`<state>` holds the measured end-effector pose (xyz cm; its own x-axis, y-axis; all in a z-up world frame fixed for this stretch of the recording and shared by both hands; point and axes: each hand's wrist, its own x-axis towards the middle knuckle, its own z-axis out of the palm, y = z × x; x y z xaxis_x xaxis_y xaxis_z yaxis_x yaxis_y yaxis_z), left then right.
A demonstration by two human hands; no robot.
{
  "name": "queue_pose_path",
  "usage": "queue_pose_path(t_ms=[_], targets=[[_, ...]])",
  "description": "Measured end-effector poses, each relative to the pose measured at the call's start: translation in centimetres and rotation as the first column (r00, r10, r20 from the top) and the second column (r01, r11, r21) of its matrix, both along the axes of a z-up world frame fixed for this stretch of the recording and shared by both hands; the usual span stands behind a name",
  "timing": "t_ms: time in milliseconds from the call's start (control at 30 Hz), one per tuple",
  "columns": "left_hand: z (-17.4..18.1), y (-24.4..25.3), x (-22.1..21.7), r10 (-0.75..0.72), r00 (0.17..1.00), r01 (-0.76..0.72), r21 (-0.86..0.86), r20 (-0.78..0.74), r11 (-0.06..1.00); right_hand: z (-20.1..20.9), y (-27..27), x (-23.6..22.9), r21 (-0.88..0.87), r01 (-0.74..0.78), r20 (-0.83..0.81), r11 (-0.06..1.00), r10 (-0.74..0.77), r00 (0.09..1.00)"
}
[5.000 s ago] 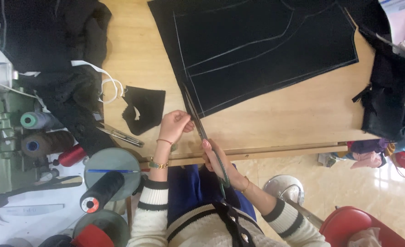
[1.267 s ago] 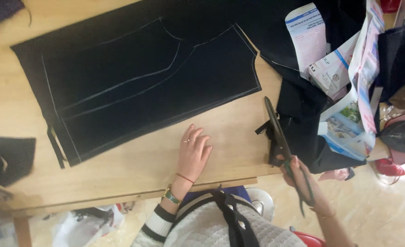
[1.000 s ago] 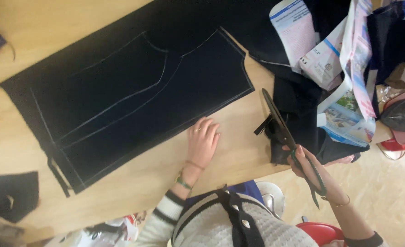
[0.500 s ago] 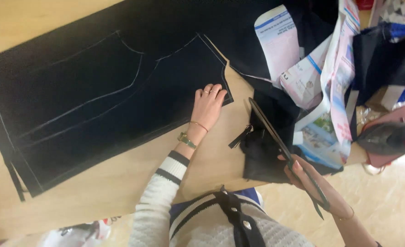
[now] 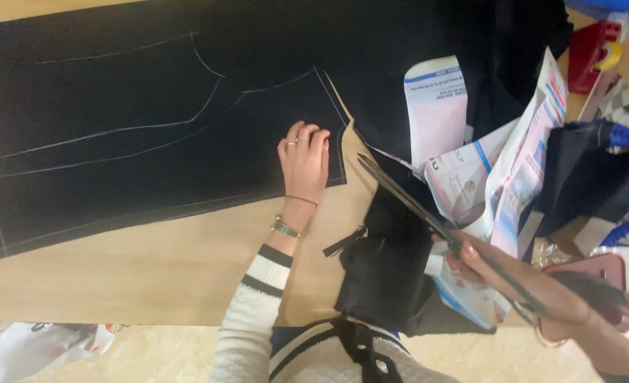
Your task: The person uses large scissors to cut a piece of black fabric laid out on a wooden table. They follow white chalk lines drawn on the fabric, cutting out a pattern piece. The person adjusts the fabric and the cut piece during the process.
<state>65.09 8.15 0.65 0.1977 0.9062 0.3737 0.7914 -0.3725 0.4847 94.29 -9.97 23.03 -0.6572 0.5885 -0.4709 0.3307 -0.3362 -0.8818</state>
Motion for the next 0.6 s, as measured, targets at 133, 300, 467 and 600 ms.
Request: queue_pose_path(t_ms=[133, 300, 467, 600], targets=[[-0.6, 2.0, 1.1, 0.214, 0.976, -0.214, -0.005, -0.03, 0.977, 1.9, 6.5, -0.3, -0.138, 0.364, 0.336, 0.921, -0.302, 0.892], [-1.0, 3.5, 2.2, 0.283, 0.958, -0.284, -0.01, -0.044, 0.959, 3.1, 15.6, -3.1, -0.055, 0.416, 0.672, 0.908, -0.274, 0.688], [-1.4, 5.7, 3.7, 0.33, 0.94, -0.333, -0.037, -0.083, 0.942, -2.8, 21.4, 1.0, 0.025, 0.017, 0.414, 1.0, -0.026, 0.91], [-1.4, 6.8, 4.0, 0.327, 0.94, -0.334, -0.066, -0.097, 0.94, -4.1, 23.6, 1.3, -0.01, -0.008, 0.268, 1.0, 0.01, 0.963]])
